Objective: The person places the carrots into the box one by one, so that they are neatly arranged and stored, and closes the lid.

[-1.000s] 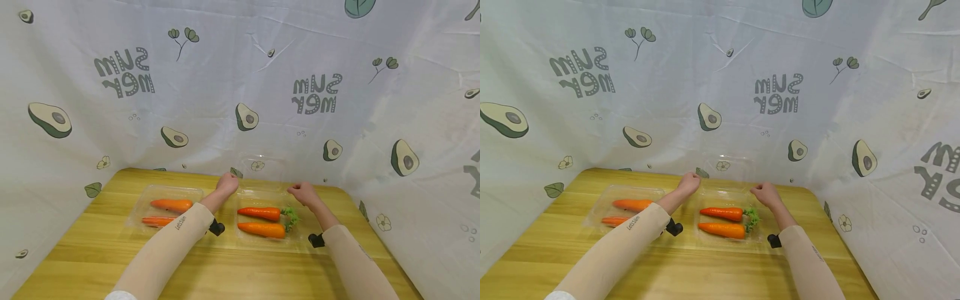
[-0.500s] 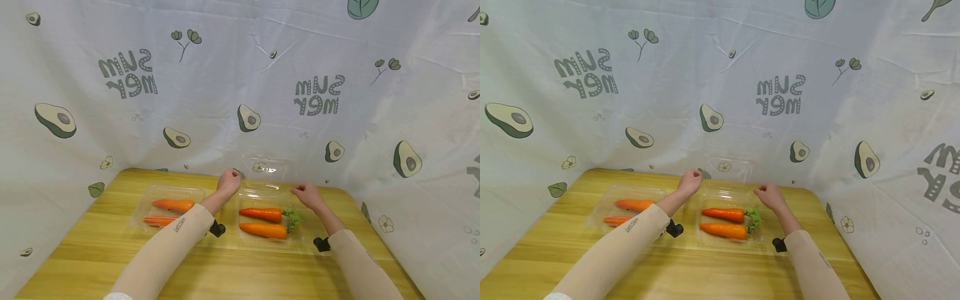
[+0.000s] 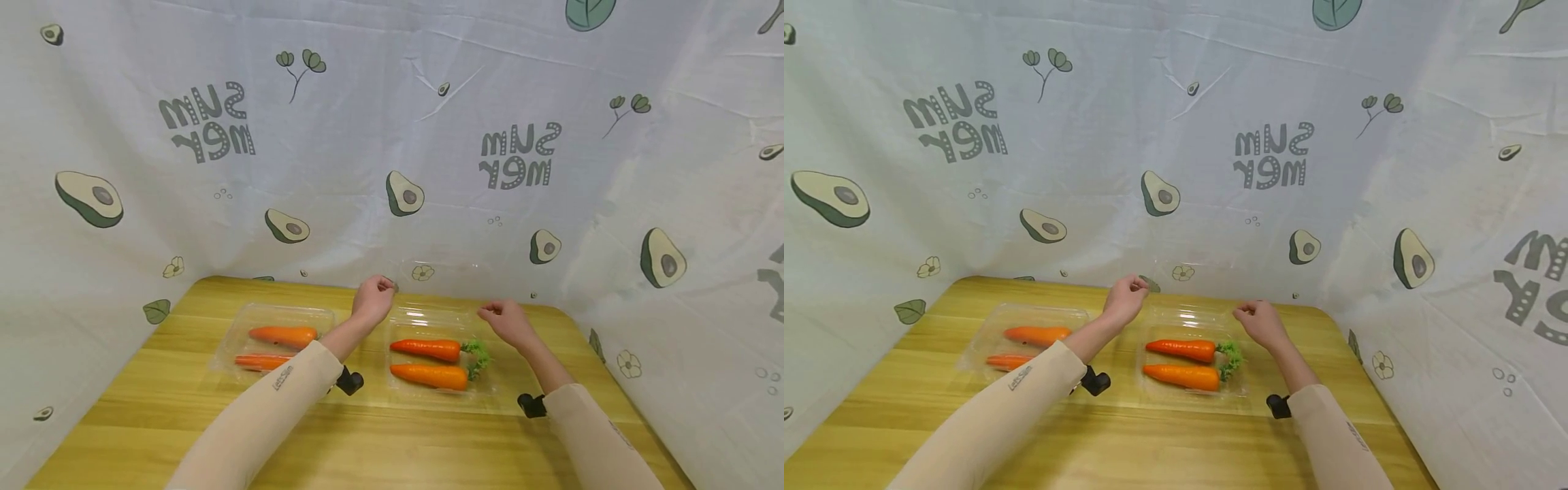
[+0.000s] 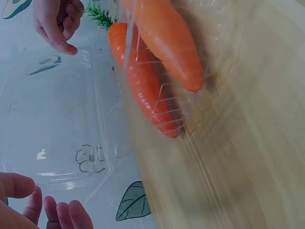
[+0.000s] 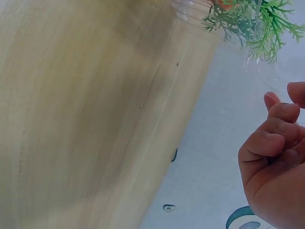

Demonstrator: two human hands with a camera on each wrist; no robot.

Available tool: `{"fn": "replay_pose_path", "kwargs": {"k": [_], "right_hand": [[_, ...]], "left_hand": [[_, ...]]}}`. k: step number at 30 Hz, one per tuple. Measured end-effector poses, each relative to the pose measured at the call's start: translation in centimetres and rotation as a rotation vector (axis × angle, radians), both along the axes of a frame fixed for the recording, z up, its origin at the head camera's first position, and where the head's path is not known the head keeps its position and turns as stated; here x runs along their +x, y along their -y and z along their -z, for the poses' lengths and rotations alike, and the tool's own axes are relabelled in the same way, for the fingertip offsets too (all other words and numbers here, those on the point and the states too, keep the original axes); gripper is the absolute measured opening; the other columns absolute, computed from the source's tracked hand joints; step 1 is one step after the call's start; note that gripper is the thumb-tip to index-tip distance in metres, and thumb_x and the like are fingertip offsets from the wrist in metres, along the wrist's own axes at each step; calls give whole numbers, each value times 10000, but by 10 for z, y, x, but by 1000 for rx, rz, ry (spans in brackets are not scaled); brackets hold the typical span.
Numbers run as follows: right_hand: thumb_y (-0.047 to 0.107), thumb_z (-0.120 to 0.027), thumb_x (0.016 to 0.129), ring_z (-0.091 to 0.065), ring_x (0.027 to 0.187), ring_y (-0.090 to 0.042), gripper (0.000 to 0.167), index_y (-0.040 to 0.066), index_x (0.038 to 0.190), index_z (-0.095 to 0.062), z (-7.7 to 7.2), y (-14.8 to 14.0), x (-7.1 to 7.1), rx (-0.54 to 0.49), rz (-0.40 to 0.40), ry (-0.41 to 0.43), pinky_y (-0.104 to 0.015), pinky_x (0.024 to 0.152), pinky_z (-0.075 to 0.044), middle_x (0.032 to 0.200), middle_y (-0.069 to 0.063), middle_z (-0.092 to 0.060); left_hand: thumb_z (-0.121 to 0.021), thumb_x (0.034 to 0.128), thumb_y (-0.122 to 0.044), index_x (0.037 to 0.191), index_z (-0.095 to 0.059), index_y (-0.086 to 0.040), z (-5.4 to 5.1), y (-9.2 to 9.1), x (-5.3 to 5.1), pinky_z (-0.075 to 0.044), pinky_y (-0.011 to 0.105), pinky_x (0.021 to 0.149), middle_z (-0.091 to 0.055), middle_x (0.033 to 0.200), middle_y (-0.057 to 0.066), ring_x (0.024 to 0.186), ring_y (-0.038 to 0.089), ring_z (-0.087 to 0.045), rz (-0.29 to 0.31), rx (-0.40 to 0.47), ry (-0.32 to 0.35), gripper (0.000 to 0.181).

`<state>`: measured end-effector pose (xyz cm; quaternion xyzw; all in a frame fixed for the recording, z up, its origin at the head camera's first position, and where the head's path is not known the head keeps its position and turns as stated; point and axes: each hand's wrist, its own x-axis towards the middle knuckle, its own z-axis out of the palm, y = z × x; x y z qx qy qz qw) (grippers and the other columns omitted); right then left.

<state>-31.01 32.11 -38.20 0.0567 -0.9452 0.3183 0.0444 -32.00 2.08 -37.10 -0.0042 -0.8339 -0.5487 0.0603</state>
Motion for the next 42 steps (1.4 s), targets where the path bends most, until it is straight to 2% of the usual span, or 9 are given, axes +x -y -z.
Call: {"fn": "replay_pose_path", "kwargs": {"k": [5, 14, 18, 21, 27, 33, 37, 40, 42], "right_hand": [[265, -532, 1047, -588, 1141, -421, 391, -45, 1254, -651, 0, -1, 5, -30, -6, 8, -552, 947, -496, 1257, -266, -639], [247, -545, 1044, -603, 990, -318, 370, -37, 1252, -659, -1, -1, 13, -29, -20, -33, -399, 788, -499, 1208, -241, -658], [263, -548, 1044, -600, 984, -310, 371, -26, 1247, -663, -1, -1, 18, -36, -12, -31, -376, 781, -490, 1206, -234, -661], [276, -547, 1045, -606, 991, -314, 374, -17, 1243, -669, -2, -1, 22, -36, -4, -35, -383, 787, -492, 1207, -231, -662], [308, -555, 1040, -569, 880, -263, 376, -2, 1207, -689, -1, 0, 29, -28, 0, -46, -331, 702, -455, 1134, -209, -677], [275, -574, 1035, -514, 800, -221, 356, -11, 1215, -685, 2, -1, 35, -26, -16, -81, -327, 651, -419, 1095, -210, -679], [270, -583, 1032, -446, 655, -164, 361, -12, 1236, -680, 2, -3, 38, -18, -30, -86, -304, 583, -375, 828, -124, -618], [267, -582, 1031, -339, 523, -130, 374, -22, 1248, -677, 2, -3, 41, -32, -38, -76, -299, 514, -326, 618, -18, -445], [258, -582, 1031, -287, 478, -113, 375, -28, 1255, -672, 2, -2, 43, -45, -43, -68, -298, 486, -311, 559, 31, -364]], "left_hand": [[-562, 1012, -219, 1081, -690, -114, -1, 3, 6, -484, 347, 743, -651, 1051, 57, 901, 230, -591, 29, 17, -8, 180], [-564, 1022, -216, 1075, -679, -85, -3, 7, 18, -491, 364, 771, -655, 1072, 89, 921, 243, -581, 62, 52, 10, 182], [-550, 1026, -207, 1081, -686, -77, -4, 9, 23, -487, 372, 796, -666, 1096, 95, 934, 248, -575, 74, 65, 17, 196], [-541, 1026, -217, 1085, -691, -60, -5, 10, 27, -460, 341, 750, -672, 1086, 101, 867, 222, -546, 81, 77, 21, 226], [-524, 1026, -248, 1099, -656, -2, -6, 12, 37, -416, 263, 599, -643, 1020, 125, 677, 154, -459, 127, 205, 88, 289], [-515, 1017, -261, 1125, -640, -4, -7, 13, 47, -423, 261, 606, -614, 990, 94, 778, 167, -484, 149, 292, 147, 305], [-517, 1020, -266, 1119, -642, -4, -5, 13, 53, -429, 264, 613, -628, 1024, 123, 829, 201, -512, 157, 293, 160, 306], [-529, 1020, -280, 1125, -645, 5, -3, 14, 57, -434, 266, 621, -639, 1069, 150, 874, 233, -534, 163, 289, 171, 324], [-540, 1016, -282, 1135, -650, 6, -2, 15, 60, -438, 268, 620, -642, 1082, 153, 899, 257, -545, 166, 282, 172, 331]]}}
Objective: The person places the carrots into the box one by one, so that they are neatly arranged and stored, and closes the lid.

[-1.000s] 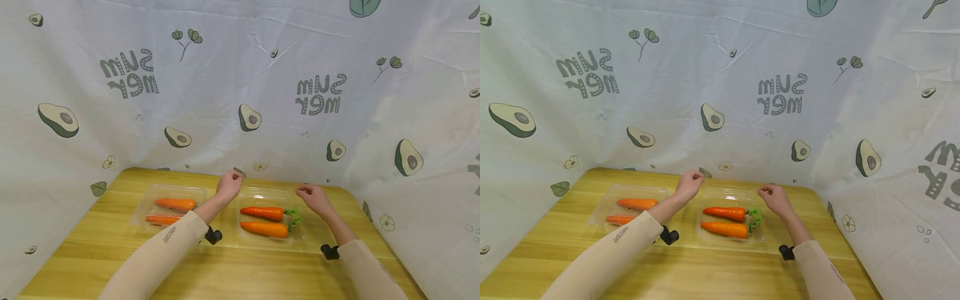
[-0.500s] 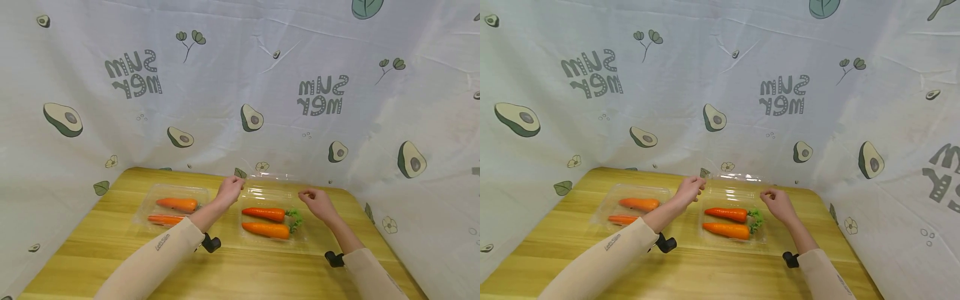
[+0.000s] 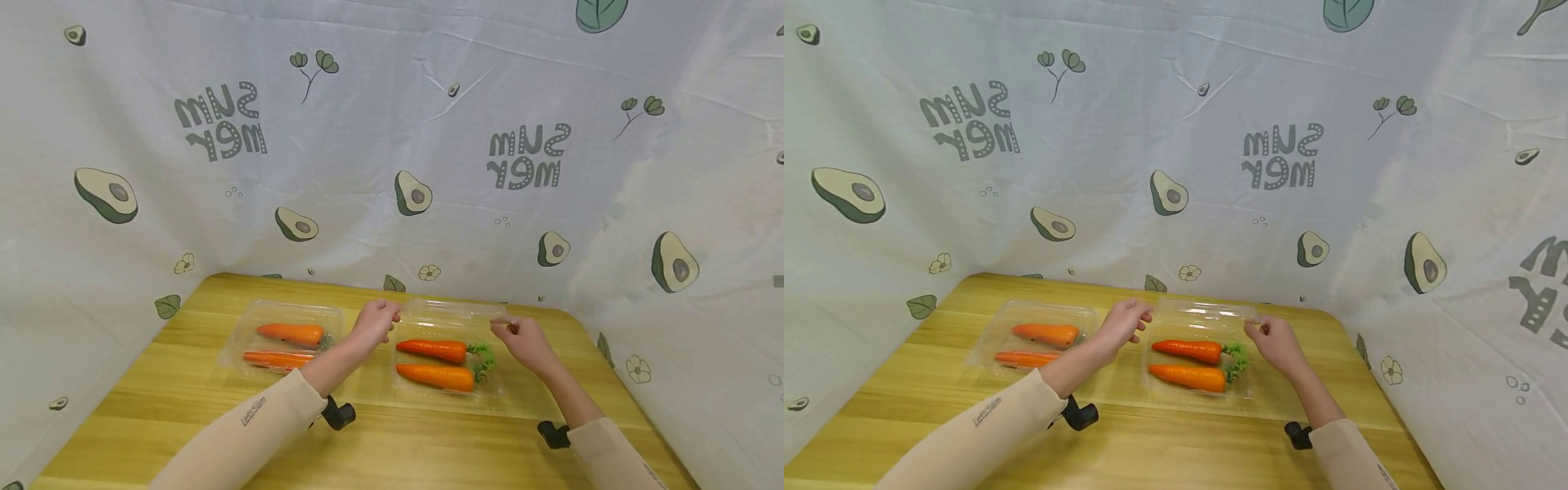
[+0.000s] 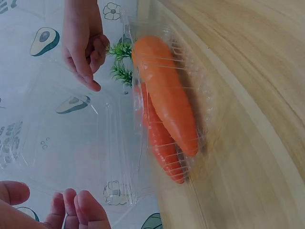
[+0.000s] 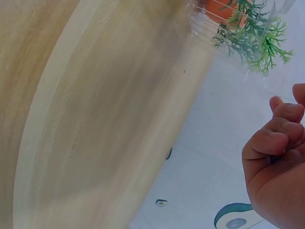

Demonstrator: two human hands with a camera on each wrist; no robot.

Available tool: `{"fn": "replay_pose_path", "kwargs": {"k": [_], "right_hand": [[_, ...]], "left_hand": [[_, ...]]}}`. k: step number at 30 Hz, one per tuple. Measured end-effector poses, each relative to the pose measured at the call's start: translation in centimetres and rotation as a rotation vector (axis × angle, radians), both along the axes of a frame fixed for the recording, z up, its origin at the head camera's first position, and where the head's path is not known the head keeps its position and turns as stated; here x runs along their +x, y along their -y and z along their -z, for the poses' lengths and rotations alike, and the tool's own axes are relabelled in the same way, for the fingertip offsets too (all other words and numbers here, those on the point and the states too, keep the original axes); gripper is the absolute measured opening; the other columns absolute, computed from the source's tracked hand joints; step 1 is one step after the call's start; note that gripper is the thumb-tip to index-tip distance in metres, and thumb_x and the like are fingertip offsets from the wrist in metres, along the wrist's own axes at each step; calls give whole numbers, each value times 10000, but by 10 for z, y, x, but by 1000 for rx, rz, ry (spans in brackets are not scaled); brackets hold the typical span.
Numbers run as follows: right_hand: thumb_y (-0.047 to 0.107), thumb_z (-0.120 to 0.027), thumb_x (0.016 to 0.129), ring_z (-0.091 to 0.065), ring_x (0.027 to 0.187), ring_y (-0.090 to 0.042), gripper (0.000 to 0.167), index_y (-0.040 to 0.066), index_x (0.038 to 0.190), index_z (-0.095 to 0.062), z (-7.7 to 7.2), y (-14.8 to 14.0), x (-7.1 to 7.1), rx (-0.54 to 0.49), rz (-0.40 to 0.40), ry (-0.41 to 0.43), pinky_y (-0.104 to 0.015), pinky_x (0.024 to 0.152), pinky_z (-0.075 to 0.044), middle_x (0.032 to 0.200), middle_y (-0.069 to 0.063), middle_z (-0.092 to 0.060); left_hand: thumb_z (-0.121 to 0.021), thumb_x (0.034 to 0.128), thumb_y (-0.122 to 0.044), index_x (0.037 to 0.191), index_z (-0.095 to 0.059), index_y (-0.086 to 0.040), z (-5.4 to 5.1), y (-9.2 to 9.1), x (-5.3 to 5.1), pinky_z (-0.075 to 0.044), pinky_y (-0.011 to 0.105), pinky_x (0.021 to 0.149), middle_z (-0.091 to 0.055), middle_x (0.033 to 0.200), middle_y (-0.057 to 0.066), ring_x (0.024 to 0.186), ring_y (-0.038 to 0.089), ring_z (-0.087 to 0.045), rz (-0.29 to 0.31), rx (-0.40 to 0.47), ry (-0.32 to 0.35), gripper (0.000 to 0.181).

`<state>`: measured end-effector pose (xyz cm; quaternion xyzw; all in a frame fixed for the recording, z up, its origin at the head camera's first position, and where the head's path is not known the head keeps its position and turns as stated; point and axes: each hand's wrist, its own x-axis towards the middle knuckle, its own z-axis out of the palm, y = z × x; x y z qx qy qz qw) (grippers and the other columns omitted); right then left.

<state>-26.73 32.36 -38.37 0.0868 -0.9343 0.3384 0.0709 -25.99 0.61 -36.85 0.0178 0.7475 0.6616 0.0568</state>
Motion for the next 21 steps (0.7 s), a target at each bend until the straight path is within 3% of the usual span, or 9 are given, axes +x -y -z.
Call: {"fn": "replay_pose_path", "kwargs": {"k": [4, 6, 8, 10, 12, 14, 17, 19, 21], "right_hand": [[251, -580, 1031, -281, 470, -114, 365, -12, 1274, -653, 1, 1, 4, -10, 8, 31, -296, 476, -317, 539, 38, -338], [252, -577, 1032, -385, 518, -139, 364, -10, 1276, -644, 1, 1, 6, -3, 10, 37, -303, 510, -357, 591, -10, -464], [278, -574, 1034, -539, 641, -188, 379, 1, 1284, -639, 1, 1, 7, 15, 15, 38, -319, 570, -429, 737, -91, -616], [312, -562, 1039, -646, 853, -301, 434, -14, 1320, -614, 1, 1, 8, 39, 10, 36, -384, 671, -516, 991, -209, -691], [348, -550, 1041, -635, 1062, -419, 507, -41, 1366, -571, 2, 0, 9, 55, 7, 38, -480, 791, -553, 1227, -296, -638], [361, -546, 1040, -589, 1166, -478, 506, -45, 1342, -577, 2, 0, 11, 71, 5, 41, -555, 871, -539, 1309, -330, -587], [319, -573, 1031, -590, 1155, -484, 465, -61, 1298, -588, 3, -1, 12, 96, -1, 22, -558, 868, -537, 1260, -324, -607], [266, -591, 1024, -646, 932, -409, 418, -47, 1301, -594, 5, -1, 14, 95, -10, 25, -467, 754, -550, 1045, -272, -662], [224, -614, 1013, -586, 700, -277, 449, -61, 1356, -560, 7, -2, 16, 92, -18, 25, -366, 633, -494, 815, -166, -623]], "left_hand": [[-550, 1002, -280, 1139, -662, -5, 2, 2, 5, -444, 266, 619, -630, 1025, 99, 924, 282, -550, 10, -8, -4, 327], [-551, 995, -278, 1138, -663, -4, 2, 3, 8, -440, 263, 620, -623, 1017, 88, 924, 282, -545, 16, -5, -9, 329], [-554, 993, -273, 1166, -654, -9, 2, 3, 11, -439, 264, 623, -630, 1051, 105, 935, 289, -546, 23, 0, -13, 331], [-562, 992, -267, 1206, -639, -25, 2, 4, 14, -437, 265, 622, -639, 1086, 122, 946, 295, -552, 25, 3, -14, 332], [-573, 989, -266, 1246, -619, -47, 3, 4, 16, -441, 273, 625, -648, 1108, 126, 958, 303, -557, 26, 2, -11, 341], [-583, 983, -265, 1266, -603, -67, 5, 5, 19, -445, 286, 633, -653, 1097, 107, 952, 294, -558, 29, -2, -12, 346], [-597, 971, -260, 1285, -585, -73, 8, 6, 23, -438, 314, 636, -642, 1084, 109, 825, 238, -529, 42, -12, -18, 366], [-610, 953, -257, 1322, -558, -68, 11, 7, 26, -430, 325, 631, -625, 1083, 126, 696, 194, -477, 53, -22, -16, 418], [-626, 933, -246, 1370, -511, -62, 15, 7, 31, -417, 324, 612, -604, 1086, 140, 616, 164, -413, 67, -27, -9, 488]]}}
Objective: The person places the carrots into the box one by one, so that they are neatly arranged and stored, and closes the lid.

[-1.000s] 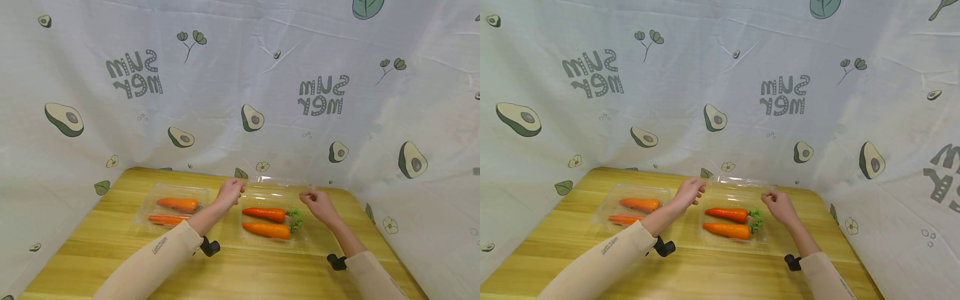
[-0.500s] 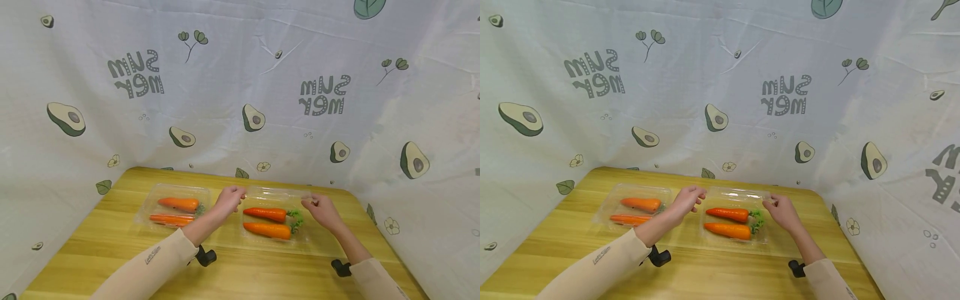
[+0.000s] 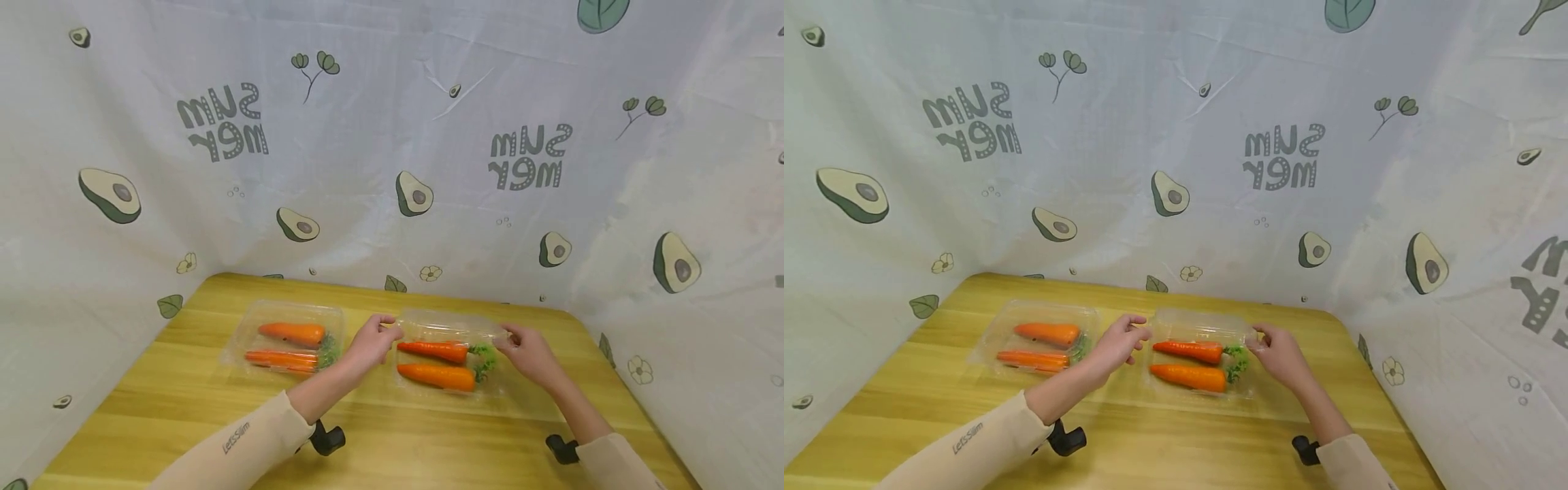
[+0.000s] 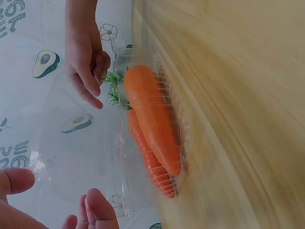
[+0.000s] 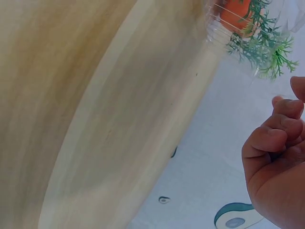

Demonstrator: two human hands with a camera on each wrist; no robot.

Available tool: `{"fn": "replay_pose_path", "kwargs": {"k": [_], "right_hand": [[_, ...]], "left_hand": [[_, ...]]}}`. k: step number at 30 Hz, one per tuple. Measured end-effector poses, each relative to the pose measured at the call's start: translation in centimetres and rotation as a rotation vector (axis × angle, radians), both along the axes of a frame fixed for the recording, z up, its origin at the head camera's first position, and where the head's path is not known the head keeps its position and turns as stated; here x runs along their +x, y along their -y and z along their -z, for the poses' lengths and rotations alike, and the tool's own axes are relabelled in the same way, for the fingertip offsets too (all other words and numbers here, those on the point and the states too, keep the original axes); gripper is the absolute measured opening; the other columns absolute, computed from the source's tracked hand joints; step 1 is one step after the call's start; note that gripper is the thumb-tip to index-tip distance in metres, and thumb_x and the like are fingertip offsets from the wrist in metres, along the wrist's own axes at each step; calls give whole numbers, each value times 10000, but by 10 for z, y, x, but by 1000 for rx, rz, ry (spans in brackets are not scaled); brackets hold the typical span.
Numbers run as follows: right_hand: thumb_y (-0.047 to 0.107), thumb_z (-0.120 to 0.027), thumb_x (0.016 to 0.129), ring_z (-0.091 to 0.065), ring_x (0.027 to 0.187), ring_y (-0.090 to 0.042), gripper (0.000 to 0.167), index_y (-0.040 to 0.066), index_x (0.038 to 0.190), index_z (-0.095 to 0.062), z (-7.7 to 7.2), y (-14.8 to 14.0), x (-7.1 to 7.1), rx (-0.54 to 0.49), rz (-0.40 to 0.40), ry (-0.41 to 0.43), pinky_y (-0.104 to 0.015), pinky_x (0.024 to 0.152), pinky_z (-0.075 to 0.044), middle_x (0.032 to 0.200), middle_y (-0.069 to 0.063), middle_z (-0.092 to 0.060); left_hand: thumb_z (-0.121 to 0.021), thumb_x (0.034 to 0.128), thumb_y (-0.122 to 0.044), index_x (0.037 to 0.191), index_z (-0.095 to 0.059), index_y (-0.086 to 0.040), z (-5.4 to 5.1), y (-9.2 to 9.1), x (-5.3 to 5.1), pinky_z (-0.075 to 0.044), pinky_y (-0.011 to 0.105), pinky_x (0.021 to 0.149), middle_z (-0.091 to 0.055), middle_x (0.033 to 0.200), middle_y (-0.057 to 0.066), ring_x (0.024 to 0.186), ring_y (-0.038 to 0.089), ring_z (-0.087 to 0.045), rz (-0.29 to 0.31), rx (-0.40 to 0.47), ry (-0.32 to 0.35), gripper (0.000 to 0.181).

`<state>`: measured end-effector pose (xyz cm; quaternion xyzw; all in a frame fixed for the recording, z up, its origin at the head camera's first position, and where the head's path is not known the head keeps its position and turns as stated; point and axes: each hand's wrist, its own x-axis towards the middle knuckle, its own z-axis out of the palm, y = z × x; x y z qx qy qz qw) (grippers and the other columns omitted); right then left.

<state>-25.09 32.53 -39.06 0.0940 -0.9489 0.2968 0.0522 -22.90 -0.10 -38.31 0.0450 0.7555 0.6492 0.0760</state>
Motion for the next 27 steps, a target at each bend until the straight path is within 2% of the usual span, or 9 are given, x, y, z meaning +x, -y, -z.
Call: {"fn": "replay_pose_path", "kwargs": {"k": [2, 4, 9, 16, 21, 24, 27], "right_hand": [[202, -625, 1006, -444, 553, -175, 487, -70, 1399, -526, 3, -1, 2, -16, -9, 1, -313, 556, -414, 665, -71, -521], [190, -638, 997, -339, 509, -124, 486, -59, 1400, -528, 5, -1, 4, -28, -16, 0, -291, 533, -355, 603, -1, -412], [190, -634, 1002, -330, 517, -111, 460, -29, 1396, -543, 7, -1, 9, -44, -24, -14, -284, 536, -346, 613, 8, -397], [191, -595, 1025, -332, 515, -100, 436, -9, 1408, -536, 8, 2, 13, -61, -31, -9, -278, 504, -330, 629, 4, -416], [173, -580, 1031, -319, 488, -97, 431, 5, 1424, -524, 9, 1, 16, -75, -30, -9, -276, 493, -335, 598, 7, -392], [186, -576, 1036, -321, 482, -106, 439, 4, 1431, -517, 10, 0, 19, -72, -24, -7, -281, 487, -335, 594, 8, -392], [208, -574, 1039, -326, 476, -117, 450, -1, 1433, -514, 11, -1, 21, -66, -18, 3, -288, 480, -335, 587, 12, -394]], "left_hand": [[-635, 924, -237, 1418, -454, -61, 3, 0, 5, -413, 325, 606, -591, 1094, 141, 605, 170, -411, 15, -11, 7, 555], [-648, 920, -230, 1443, -415, -63, 4, -1, 10, -412, 336, 630, -582, 1086, 126, 677, 209, -479, 21, -33, 5, 597], [-676, 914, -205, 1441, -419, -42, 8, -2, 16, -436, 377, 733, -572, 1103, 126, 876, 267, -545, -13, -113, -19, 609], [-694, 885, -223, 1426, -424, -23, 16, 0, 19, -450, 398, 769, -557, 1121, 140, 890, 257, -530, -41, -114, 29, 637], [-690, 872, -256, 1389, -432, -24, 19, 1, 19, -413, 331, 644, -580, 1084, 140, 781, 207, -489, -27, -91, 73, 623], [-676, 893, -270, 1309, -457, -20, 22, 2, 20, -386, 296, 563, -593, 985, 135, 717, 196, -476, 3, -66, 110, 532], [-658, 919, -305, 1202, -500, -14, 25, 4, 22, -428, 277, 528, -591, 887, 118, 683, 193, -508, 51, -72, 149, 435]]}}
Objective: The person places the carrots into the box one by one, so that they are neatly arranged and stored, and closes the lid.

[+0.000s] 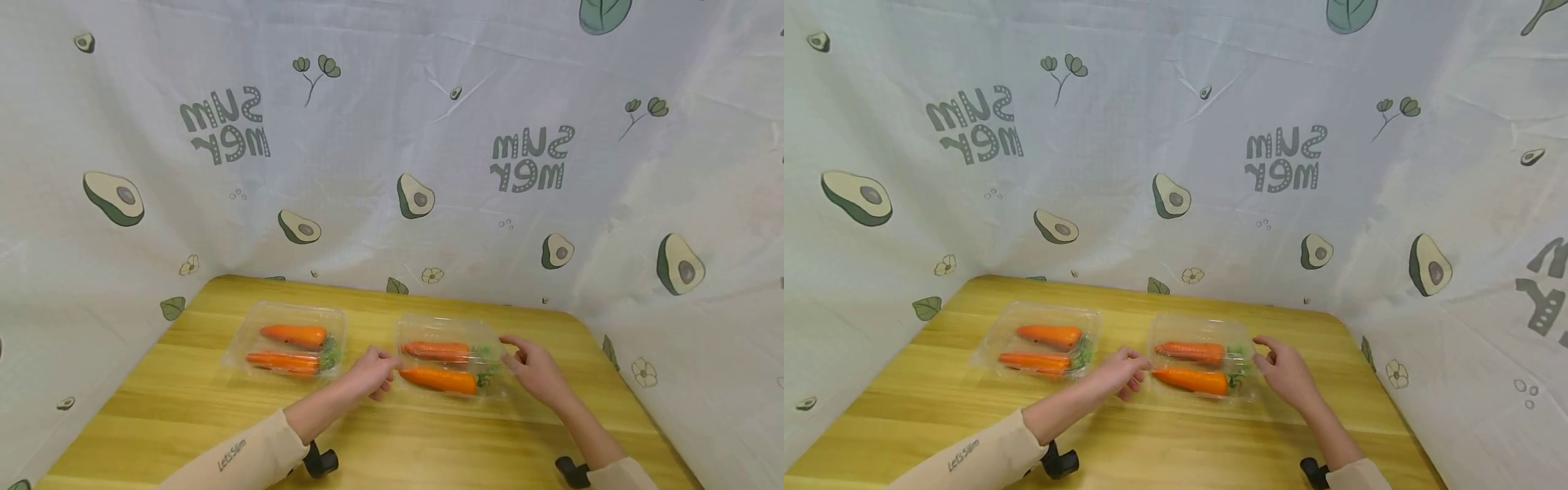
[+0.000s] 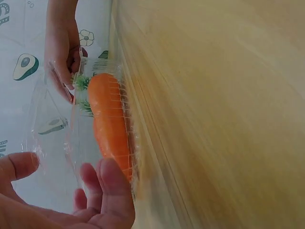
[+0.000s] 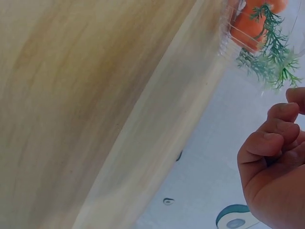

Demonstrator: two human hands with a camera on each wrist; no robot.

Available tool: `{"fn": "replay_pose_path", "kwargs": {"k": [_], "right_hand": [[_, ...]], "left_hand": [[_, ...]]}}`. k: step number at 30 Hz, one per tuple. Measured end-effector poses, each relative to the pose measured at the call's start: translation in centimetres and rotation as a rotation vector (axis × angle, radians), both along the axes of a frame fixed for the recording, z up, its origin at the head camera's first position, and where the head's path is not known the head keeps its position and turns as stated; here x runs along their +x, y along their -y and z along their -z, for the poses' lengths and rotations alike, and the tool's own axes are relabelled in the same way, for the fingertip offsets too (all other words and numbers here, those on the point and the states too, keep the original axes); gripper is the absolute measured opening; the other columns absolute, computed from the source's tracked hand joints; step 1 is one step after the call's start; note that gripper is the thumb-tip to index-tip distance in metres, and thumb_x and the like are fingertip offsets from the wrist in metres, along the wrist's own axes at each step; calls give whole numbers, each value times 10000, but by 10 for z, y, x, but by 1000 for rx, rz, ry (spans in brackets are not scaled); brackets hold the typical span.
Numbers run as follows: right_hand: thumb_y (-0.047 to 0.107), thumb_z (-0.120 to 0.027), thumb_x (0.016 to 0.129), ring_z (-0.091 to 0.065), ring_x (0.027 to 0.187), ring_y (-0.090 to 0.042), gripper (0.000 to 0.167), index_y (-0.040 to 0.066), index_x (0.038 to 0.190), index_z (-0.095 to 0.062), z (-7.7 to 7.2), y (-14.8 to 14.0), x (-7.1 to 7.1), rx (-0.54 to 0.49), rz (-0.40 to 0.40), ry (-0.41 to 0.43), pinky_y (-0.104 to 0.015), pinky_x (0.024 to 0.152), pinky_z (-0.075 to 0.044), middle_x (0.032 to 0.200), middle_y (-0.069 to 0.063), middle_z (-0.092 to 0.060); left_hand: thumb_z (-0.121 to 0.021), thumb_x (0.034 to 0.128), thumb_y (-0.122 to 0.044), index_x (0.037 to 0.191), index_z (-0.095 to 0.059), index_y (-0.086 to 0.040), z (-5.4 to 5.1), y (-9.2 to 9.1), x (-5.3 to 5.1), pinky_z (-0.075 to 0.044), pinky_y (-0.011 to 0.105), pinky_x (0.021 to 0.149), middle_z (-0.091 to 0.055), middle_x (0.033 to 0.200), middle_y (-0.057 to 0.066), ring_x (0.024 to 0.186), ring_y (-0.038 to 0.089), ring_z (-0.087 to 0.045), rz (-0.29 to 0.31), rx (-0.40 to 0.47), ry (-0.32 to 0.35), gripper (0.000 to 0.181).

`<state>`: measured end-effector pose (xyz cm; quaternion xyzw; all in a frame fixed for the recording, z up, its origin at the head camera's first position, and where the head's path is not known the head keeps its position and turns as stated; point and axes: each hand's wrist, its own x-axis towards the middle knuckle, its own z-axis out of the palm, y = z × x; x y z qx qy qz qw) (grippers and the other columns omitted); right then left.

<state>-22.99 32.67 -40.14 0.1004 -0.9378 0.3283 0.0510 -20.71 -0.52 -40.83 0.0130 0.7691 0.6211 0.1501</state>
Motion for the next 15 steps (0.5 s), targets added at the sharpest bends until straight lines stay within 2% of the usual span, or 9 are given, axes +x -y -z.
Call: {"fn": "replay_pose_path", "kwargs": {"k": [5, 9, 15], "right_hand": [[220, -553, 1050, -313, 476, -105, 445, -3, 1433, -510, 2, -2, 3, -6, 30, 31, -281, 475, -330, 582, 18, -387], [196, -527, 1055, -310, 490, -104, 422, -2, 1427, -514, 3, -3, 5, -7, 55, 54, -278, 476, -325, 603, 6, -399], [192, -510, 1061, -330, 494, -100, 418, -3, 1431, -518, 9, -3, 9, -10, 60, 95, -280, 479, -350, 633, -21, -465]], "left_hand": [[-656, 914, -381, 1121, -576, 12, 5, 3, 0, -490, 258, 500, -613, 812, 97, 617, 172, -549, 87, -21, 41, 452], [-667, 898, -400, 1064, -609, 11, 7, 4, -1, -477, 234, 472, -591, 730, 54, 565, 147, -541, 120, -8, 74, 447], [-619, 924, -404, 845, -647, -40, 13, 6, -5, -476, 220, 455, -574, 616, 3, 505, 121, -542, 190, 20, 119, 374]]}}
